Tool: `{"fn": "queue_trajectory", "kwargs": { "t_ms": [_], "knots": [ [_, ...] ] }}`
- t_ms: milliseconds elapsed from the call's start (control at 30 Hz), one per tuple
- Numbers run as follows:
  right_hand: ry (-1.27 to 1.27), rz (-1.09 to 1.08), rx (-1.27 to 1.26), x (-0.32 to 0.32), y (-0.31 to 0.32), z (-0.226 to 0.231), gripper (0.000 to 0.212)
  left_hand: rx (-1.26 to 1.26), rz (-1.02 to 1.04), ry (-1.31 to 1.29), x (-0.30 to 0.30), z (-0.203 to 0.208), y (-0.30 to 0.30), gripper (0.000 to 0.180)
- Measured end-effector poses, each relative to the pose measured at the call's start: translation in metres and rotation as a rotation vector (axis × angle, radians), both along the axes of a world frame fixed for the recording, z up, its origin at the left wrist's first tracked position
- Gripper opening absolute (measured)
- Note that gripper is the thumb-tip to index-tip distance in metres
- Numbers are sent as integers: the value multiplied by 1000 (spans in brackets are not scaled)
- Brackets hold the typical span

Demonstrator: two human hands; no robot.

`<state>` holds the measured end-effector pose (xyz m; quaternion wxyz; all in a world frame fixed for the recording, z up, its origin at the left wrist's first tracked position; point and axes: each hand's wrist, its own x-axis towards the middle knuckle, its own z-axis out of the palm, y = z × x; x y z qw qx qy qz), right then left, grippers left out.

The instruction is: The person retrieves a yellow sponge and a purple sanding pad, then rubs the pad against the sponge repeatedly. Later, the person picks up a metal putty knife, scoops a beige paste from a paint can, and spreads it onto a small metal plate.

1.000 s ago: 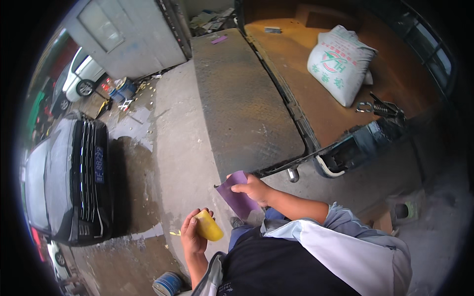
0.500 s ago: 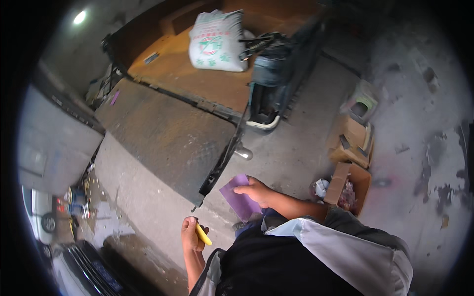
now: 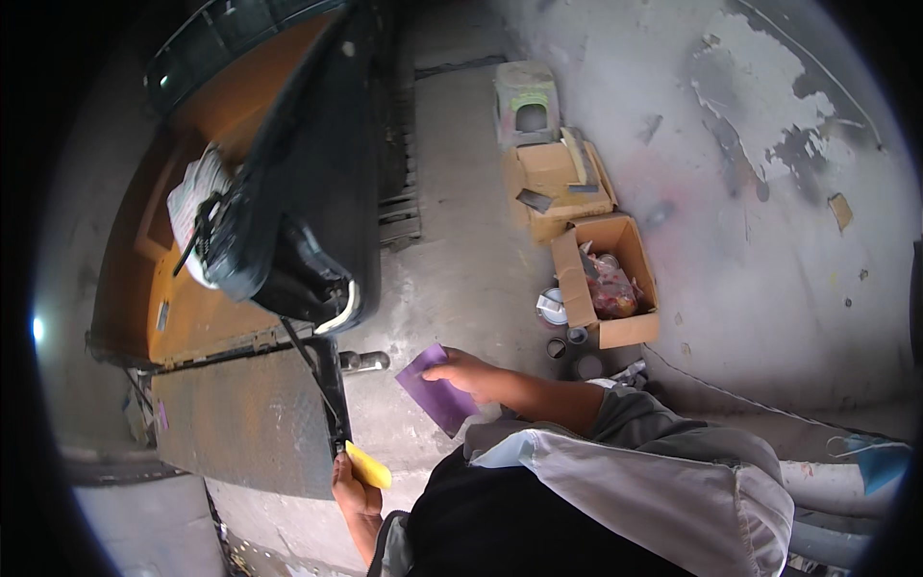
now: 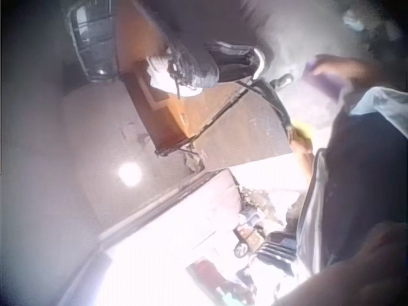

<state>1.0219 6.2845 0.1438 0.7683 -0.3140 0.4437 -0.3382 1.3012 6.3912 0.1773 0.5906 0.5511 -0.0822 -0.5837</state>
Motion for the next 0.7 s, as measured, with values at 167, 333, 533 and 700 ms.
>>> {"fn": "queue_trajectory", "kwargs": {
  "t_ms": [167, 333, 533, 700],
  "knots": [
    [65, -267, -62, -84, -11, -33, 40, -46, -301, 53, -55, 13, -49, 21],
    [-33, -553, 201, -160, -4, -77, 38, -33, -528, 57, -106, 21, -108, 25],
    [-53, -800, 189, -218, 20, -138, 28, -69, -635, 67, -149, -2, -166, 16],
    [207, -877, 331, -256, 19, -138, 20, -96, -628, 186, -164, -32, -224, 15]
  ]
}}
